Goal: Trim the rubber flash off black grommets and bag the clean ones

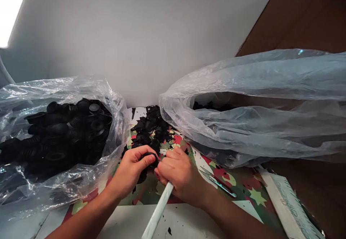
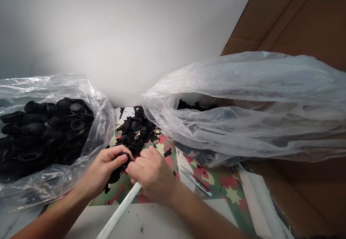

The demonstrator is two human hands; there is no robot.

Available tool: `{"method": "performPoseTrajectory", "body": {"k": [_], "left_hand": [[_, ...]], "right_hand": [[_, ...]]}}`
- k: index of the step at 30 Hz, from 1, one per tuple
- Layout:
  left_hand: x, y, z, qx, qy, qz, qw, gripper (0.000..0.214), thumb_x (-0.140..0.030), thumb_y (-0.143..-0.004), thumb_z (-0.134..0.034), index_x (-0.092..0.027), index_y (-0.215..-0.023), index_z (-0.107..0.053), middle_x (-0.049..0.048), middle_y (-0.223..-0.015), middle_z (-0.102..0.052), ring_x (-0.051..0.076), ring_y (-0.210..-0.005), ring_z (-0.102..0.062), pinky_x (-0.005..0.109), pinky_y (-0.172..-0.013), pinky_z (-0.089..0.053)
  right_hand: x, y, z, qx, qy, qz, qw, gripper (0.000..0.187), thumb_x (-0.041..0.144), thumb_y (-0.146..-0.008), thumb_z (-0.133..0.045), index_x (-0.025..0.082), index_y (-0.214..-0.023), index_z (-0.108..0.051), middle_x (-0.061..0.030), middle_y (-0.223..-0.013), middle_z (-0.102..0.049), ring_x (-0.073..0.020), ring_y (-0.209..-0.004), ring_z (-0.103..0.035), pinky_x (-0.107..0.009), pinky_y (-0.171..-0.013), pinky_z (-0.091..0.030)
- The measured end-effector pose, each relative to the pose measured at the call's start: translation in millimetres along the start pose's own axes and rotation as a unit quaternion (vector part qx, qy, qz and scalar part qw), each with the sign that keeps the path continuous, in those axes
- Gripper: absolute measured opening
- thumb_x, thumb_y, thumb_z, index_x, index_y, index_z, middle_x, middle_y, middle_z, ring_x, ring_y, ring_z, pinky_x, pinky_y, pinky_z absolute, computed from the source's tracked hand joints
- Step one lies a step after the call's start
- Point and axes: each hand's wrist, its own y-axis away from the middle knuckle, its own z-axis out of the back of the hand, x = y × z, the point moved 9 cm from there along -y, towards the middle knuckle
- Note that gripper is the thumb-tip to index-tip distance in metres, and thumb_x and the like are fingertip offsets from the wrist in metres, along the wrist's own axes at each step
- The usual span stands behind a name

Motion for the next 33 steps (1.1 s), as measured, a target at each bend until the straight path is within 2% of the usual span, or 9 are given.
{"method": "performPoseTrajectory", "body": {"k": [4,7,11,16,20,22,26,29,33], "left_hand": [[8.8,-3.9,16.6,-0.076,0.142,0.05,0.986,0.034,-0.048,-0.069,-0.079,-0.016,-0.067,-0.066,-0.001,-0.056,-0.062,0.009,-0.044,-0.046,0.019,-0.042,-0.036],[0.8,-1.4,45.5,-0.177,0.193,0.0,0.965,0.042,-0.054,-0.066,-0.084,-0.017,-0.07,-0.064,-0.0003,-0.059,-0.067,0.01,-0.045,-0.051,0.018,-0.042,-0.041],[-3.6,-2.1,23.7,-0.038,0.196,-0.032,0.979,0.048,-0.056,-0.066,-0.086,-0.016,-0.089,-0.071,0.0068,-0.078,-0.076,0.015,-0.064,-0.064,0.023,-0.06,-0.054],[3.7,-0.9,3.3,0.055,0.182,-0.028,0.981,0.048,-0.052,-0.067,-0.087,-0.02,-0.1,-0.072,0.0106,-0.101,-0.078,0.026,-0.096,-0.07,0.033,-0.084,-0.054],[-1.2,-3.7,12.7,0.013,0.096,-0.065,0.993,0.039,-0.047,-0.07,-0.086,-0.02,-0.096,-0.076,0.0109,-0.115,-0.074,0.03,-0.112,-0.063,0.038,-0.095,-0.049],[-2.9,-3.6,16.2,-0.016,0.044,-0.077,0.996,0.032,-0.038,-0.069,-0.086,-0.021,-0.094,-0.077,0.0069,-0.101,-0.073,0.026,-0.101,-0.063,0.034,-0.088,-0.049],[-0.7,-1.7,8.8,-0.017,-0.002,-0.059,0.998,0.028,-0.028,-0.069,-0.085,-0.022,-0.095,-0.077,0.0017,-0.086,-0.068,0.018,-0.079,-0.058,0.028,-0.072,-0.047],[1.2,-0.5,6.1,-0.019,0.025,-0.053,0.998,0.026,-0.027,-0.07,-0.084,-0.021,-0.095,-0.077,0.0023,-0.088,-0.069,0.018,-0.079,-0.058,0.027,-0.072,-0.047],[7.4,-0.9,12.3,-0.043,0.095,-0.064,0.993,0.022,-0.029,-0.072,-0.083,-0.019,-0.091,-0.078,0.0038,-0.087,-0.069,0.019,-0.081,-0.061,0.027,-0.072,-0.048]], "right_hand": [[26.3,-2.0,9.6,-0.044,0.0,0.053,0.998,0.04,0.009,-0.098,-0.042,0.02,-0.06,-0.047,0.0032,-0.053,-0.042,-0.0154,-0.058,-0.033,-0.032,-0.063,-0.024],[36.9,-0.9,11.7,-0.06,-0.037,0.089,0.994,0.04,0.009,-0.099,-0.042,0.02,-0.06,-0.048,0.0043,-0.052,-0.042,-0.0146,-0.056,-0.032,-0.032,-0.062,-0.024],[-8.3,0.7,-2.7,0.0,-0.035,-0.038,0.999,0.042,0.016,-0.102,-0.039,0.02,-0.061,-0.046,0.0033,-0.054,-0.048,-0.0139,-0.056,-0.037,-0.031,-0.064,-0.027],[-55.9,17.5,-33.3,0.196,-0.162,-0.173,0.952,0.047,0.029,-0.107,-0.032,0.02,-0.066,-0.053,-0.0006,-0.07,-0.06,-0.0149,-0.067,-0.054,-0.03,-0.071,-0.038],[-64.2,16.7,-24.1,0.129,-0.206,-0.227,0.943,0.048,0.042,-0.108,-0.029,0.02,-0.087,-0.066,-0.0074,-0.097,-0.068,-0.0212,-0.092,-0.061,-0.036,-0.083,-0.043],[-68.0,19.3,-22.3,0.077,-0.262,-0.291,0.917,0.049,0.049,-0.106,-0.03,0.02,-0.088,-0.065,-0.0042,-0.084,-0.064,-0.0185,-0.079,-0.058,-0.032,-0.073,-0.044],[-65.6,28.6,-31.5,0.033,-0.395,-0.4,0.826,0.047,0.064,-0.093,-0.053,0.02,-0.076,-0.061,0.0035,-0.064,-0.047,-0.0133,-0.06,-0.043,-0.026,-0.056,-0.035],[-62.7,31.8,-34.3,0.014,-0.449,-0.436,0.78,0.042,0.062,-0.083,-0.066,0.02,-0.077,-0.063,0.0036,-0.065,-0.047,-0.0129,-0.061,-0.041,-0.026,-0.056,-0.035],[-60.5,35.2,-37.4,0.007,-0.484,-0.464,0.742,0.037,0.057,-0.084,-0.066,0.022,-0.075,-0.061,0.006,-0.059,-0.038,-0.0115,-0.054,-0.037,-0.025,-0.051,-0.031]]}}
